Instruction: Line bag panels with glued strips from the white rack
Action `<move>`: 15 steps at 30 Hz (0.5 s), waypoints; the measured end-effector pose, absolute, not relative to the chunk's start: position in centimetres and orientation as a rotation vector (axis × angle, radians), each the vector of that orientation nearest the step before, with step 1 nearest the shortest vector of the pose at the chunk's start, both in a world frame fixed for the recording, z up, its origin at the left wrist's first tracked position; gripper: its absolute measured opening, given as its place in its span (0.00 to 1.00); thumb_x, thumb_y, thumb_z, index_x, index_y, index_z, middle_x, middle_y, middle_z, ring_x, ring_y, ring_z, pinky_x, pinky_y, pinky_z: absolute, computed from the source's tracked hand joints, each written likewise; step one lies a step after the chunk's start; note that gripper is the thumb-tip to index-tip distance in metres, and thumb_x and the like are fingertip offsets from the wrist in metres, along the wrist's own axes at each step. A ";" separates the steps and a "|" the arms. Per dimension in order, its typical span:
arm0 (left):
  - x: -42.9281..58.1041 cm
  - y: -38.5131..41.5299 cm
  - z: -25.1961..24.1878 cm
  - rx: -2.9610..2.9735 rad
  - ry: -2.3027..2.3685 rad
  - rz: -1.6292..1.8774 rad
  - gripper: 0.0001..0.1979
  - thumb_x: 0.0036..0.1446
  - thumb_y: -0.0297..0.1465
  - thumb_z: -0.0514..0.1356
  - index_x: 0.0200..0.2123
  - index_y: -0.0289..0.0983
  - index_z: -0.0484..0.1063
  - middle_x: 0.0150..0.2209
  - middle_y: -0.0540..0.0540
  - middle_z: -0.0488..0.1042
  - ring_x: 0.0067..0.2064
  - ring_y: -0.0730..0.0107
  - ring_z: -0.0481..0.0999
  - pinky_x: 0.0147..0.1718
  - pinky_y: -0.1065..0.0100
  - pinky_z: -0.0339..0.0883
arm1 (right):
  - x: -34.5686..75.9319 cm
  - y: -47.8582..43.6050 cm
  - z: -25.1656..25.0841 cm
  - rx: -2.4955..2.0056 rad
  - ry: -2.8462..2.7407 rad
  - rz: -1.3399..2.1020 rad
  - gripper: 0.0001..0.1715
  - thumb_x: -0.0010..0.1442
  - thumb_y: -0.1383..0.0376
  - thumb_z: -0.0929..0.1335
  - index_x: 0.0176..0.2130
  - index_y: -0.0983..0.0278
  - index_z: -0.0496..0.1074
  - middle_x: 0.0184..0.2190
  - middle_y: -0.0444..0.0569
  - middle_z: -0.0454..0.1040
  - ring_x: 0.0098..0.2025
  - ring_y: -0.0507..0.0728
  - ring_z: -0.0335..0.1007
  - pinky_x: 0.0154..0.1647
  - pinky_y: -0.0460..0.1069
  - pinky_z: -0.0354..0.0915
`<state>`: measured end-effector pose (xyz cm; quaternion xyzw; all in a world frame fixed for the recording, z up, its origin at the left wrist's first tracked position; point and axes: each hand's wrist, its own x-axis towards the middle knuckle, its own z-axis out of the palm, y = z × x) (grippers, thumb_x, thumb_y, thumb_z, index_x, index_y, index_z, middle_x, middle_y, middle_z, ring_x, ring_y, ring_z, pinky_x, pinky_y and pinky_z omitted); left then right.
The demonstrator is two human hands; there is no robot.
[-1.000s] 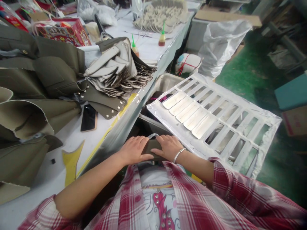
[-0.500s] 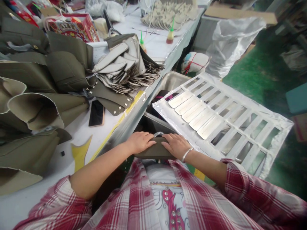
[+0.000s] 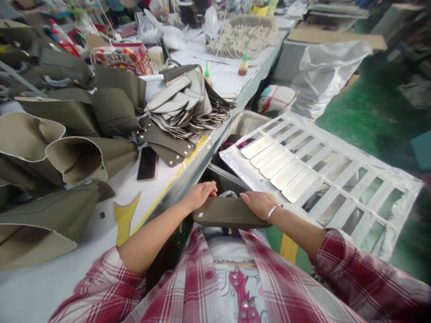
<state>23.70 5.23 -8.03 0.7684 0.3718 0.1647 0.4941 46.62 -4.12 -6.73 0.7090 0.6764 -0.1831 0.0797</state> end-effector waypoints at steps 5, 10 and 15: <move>20.0 2.9 -9.6 1.322 0.839 0.707 0.34 0.60 0.52 0.37 0.51 0.32 0.65 0.48 0.37 0.72 0.51 0.59 0.70 0.51 0.59 0.61 | 44.3 -4.7 -5.2 2.129 2.326 -0.365 0.26 0.65 0.51 0.55 0.47 0.66 0.67 0.42 0.54 0.71 0.45 0.60 0.67 0.47 0.54 0.59; 18.5 0.4 -10.2 1.378 0.867 0.655 0.25 0.58 0.41 0.55 0.56 0.38 0.59 0.56 0.42 0.65 0.54 0.60 0.65 0.53 0.62 0.58 | 39.5 -3.0 -5.6 2.044 2.393 -0.426 0.30 0.60 0.44 0.59 0.46 0.65 0.67 0.38 0.53 0.72 0.42 0.62 0.68 0.42 0.54 0.60; 18.8 1.1 -9.8 1.480 0.916 0.668 0.18 0.59 0.37 0.53 0.51 0.38 0.64 0.51 0.45 0.68 0.51 0.62 0.67 0.52 0.63 0.58 | 37.5 -1.2 -6.1 2.012 2.304 -0.465 0.30 0.62 0.44 0.54 0.41 0.64 0.68 0.35 0.53 0.73 0.40 0.62 0.69 0.38 0.53 0.60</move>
